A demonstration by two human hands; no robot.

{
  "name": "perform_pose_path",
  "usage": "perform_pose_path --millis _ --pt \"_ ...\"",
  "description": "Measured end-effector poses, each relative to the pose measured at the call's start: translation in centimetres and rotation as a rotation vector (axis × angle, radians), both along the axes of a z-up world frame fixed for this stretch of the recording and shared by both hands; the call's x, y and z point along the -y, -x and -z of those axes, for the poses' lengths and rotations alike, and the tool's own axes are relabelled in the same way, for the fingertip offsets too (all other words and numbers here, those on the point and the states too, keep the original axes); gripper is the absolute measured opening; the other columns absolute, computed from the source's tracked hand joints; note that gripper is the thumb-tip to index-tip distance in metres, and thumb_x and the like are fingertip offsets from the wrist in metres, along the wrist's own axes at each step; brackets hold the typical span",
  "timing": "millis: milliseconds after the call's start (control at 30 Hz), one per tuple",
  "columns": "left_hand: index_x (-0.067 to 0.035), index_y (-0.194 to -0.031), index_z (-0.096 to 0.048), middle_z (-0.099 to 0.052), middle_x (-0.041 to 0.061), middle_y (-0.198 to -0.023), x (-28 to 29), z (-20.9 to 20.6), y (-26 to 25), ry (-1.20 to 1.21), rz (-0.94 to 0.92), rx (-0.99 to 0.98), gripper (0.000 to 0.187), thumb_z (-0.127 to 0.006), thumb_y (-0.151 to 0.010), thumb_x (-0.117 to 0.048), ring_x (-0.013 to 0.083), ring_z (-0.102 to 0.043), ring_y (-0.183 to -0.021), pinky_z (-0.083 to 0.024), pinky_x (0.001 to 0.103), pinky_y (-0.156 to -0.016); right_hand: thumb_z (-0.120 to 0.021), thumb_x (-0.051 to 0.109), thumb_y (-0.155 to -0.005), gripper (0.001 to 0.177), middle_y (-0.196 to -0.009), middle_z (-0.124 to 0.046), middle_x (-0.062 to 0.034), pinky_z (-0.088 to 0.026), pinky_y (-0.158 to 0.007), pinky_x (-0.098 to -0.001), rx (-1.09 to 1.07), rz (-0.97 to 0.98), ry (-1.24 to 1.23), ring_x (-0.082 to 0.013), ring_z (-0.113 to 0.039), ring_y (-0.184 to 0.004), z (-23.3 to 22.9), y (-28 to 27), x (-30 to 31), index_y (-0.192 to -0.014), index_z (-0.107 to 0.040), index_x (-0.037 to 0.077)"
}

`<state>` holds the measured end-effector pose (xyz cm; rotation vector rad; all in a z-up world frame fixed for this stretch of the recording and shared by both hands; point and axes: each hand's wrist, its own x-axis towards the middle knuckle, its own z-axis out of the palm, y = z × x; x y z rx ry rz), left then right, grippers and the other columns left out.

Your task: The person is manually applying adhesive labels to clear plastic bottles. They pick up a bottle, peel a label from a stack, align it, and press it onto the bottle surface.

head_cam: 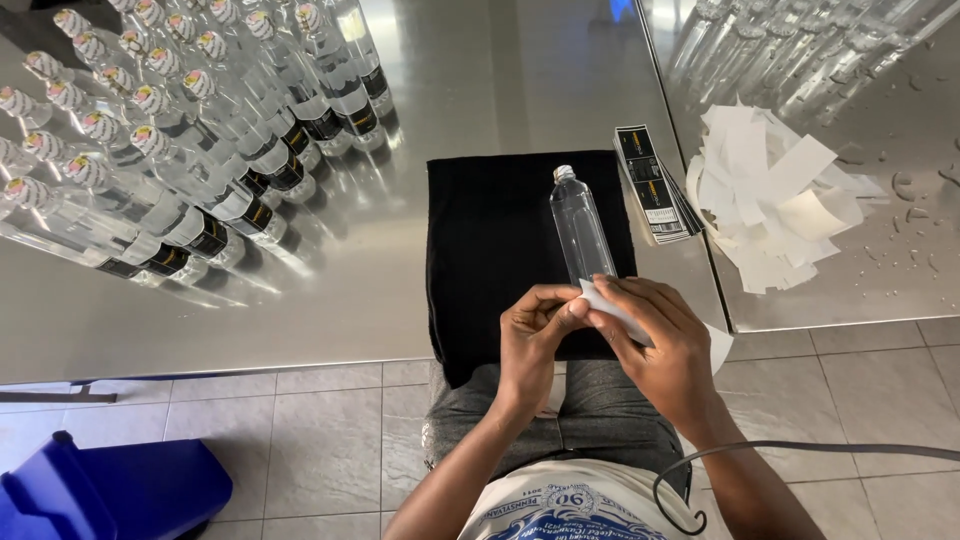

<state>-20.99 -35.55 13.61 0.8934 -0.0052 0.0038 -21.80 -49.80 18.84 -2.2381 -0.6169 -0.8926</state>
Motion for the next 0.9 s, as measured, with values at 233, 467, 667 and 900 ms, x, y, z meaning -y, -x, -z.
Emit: perform_pose_path --millis 233,467,667,900 --pt "0.009 -0.112 -0.077 -0.079 0.015 -0.086 0.0 -0.5 0.1 -0.042 -0.029 0.016 0.018 -0.08 -0.099 -0.003 0.0206 -0.082 -0.082 -0.07 0.036 -0.083 -0.086 0.013 -0.095 0.023 -0.101 -0.086 -0.0099 -0.066 -0.087 -0.0417 -0.441 -0.025 -0.328 -0.0256 -0.083 -0.099 -0.5 0.1 0.1 -0.116 -0.085 0.005" --pt "0.008 -0.121 -0.079 -0.078 0.016 -0.097 0.6 0.1 0.5 -0.149 -0.059 0.036 0.025 -0.079 -0.1 -0.007 0.0193 -0.081 -0.087 -0.07 0.036 -0.084 -0.076 0.004 -0.102 0.011 -0.102 -0.085 -0.0104 -0.063 -0.097 -0.0418 -0.494 0.019 -0.485 -0.0203 -0.079 -0.108 2.9 -0.2 1.5 -0.11 -0.084 0.005" --pt "0.009 -0.122 -0.078 -0.077 0.018 -0.107 -0.4 -0.4 0.0 -0.271 -0.157 0.033 0.029 -0.076 -0.104 -0.013 0.021 -0.079 -0.094 -0.068 0.04 -0.089 -0.065 0.006 -0.113 0.012 -0.113 -0.081 -0.0201 -0.059 -0.104 -0.0471 -0.303 0.088 -0.513 -0.0326 -0.076 -0.119 2.3 0.2 1.5 -0.112 -0.074 -0.003" --pt "0.01 -0.133 -0.072 -0.07 0.014 -0.11 -2.9 -0.8 -1.3 -0.256 -0.297 0.043 0.038 -0.069 -0.109 -0.019 0.017 -0.075 -0.093 -0.069 0.039 -0.087 -0.07 0.008 -0.102 0.015 -0.116 -0.079 -0.0288 -0.054 -0.108 -0.0651 -0.713 0.021 -0.526 -0.0462 -0.072 -0.126 3.9 1.8 6.1 -0.107 -0.071 -0.006"
